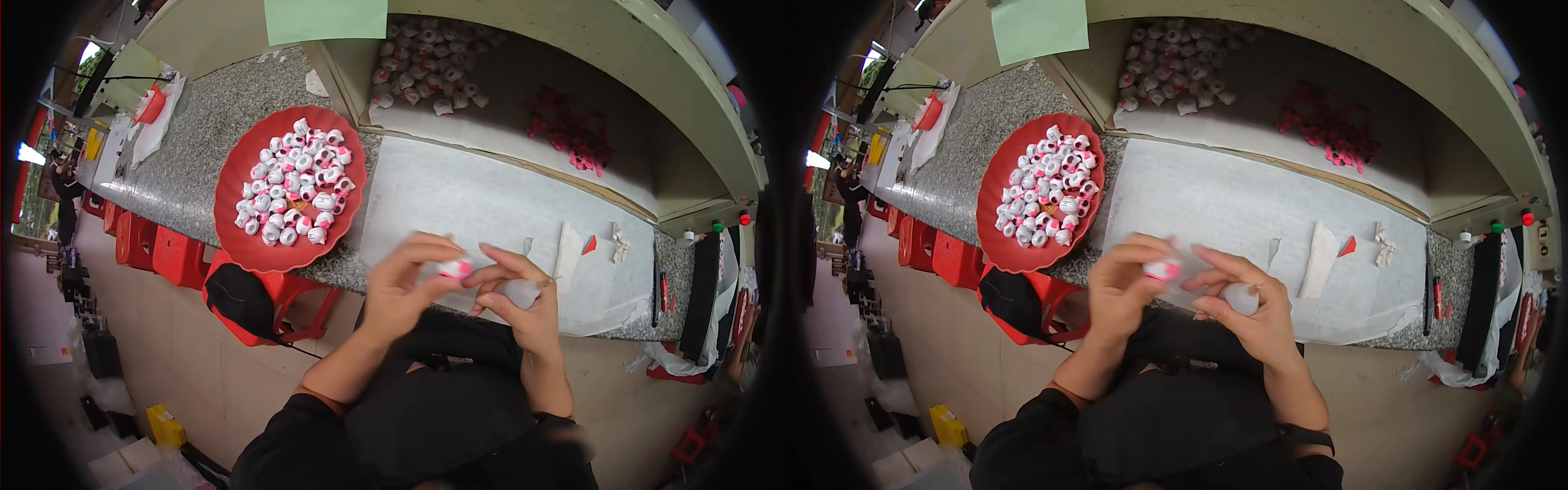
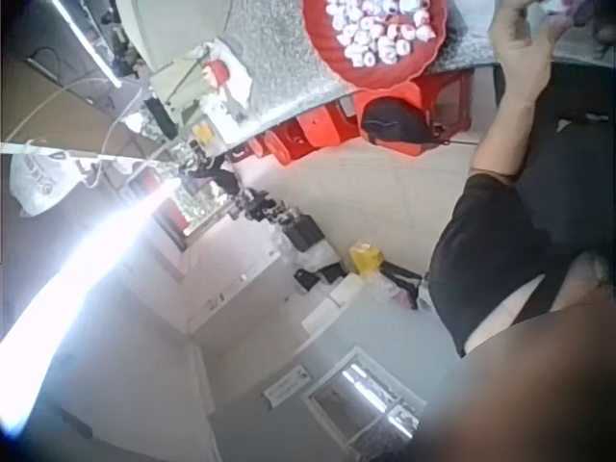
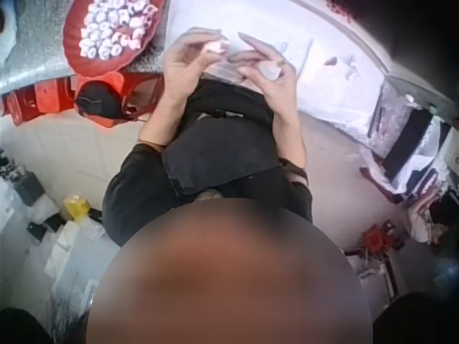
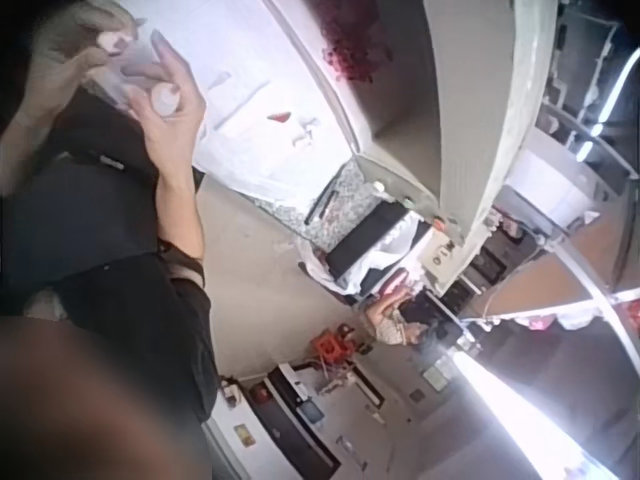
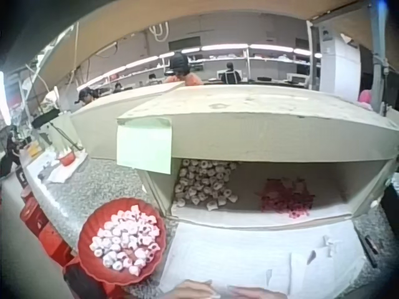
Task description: Apply adhesive to small ceramic heart pieces and join them together or place them on a tray.
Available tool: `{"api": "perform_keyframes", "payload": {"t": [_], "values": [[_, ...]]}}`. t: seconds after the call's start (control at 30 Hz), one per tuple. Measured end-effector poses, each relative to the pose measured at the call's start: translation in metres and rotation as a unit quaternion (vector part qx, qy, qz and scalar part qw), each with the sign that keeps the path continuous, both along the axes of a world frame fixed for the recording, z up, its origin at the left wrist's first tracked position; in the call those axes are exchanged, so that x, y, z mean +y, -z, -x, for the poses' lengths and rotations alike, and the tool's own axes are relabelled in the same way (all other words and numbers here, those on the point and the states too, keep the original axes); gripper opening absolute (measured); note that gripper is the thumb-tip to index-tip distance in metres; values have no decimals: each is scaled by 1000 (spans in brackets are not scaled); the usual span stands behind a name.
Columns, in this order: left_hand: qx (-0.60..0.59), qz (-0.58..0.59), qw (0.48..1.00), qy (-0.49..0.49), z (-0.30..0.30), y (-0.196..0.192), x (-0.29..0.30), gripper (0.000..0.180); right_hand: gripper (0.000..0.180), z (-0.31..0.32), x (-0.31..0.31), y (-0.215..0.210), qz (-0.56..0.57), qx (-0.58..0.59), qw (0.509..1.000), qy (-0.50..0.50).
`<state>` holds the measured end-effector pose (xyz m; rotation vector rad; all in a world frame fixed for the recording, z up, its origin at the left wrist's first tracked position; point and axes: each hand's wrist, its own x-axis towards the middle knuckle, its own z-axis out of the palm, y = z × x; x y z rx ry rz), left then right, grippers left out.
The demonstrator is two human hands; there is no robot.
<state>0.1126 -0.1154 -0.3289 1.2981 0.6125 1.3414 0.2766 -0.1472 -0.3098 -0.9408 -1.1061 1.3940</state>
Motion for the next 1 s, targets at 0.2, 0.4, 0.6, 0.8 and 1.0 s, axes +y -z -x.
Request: {"api": "perform_keyframes", "payload": {"t": [0.2,0.4,0.6,0.8,1.0], "values": [[368,-240,822,-363,22,-42,58,34,62,-25,4,13,-14,-8,995,102],[606,-254,732,-178,-90,-6,181,18,36,-46,-17,8,-41,39,991,123],[625,-446,587,-256,-105,36,222,11,35,-61,-31,8,1,-4,989,150],[400,-174,895,-92,-80,-1,135,9,43,-62,-34,0,-37,-42,986,157],[449,-198,864,-114,-68,33,105,20,39,-45,-22,-2,-71,-41,984,159]]}}
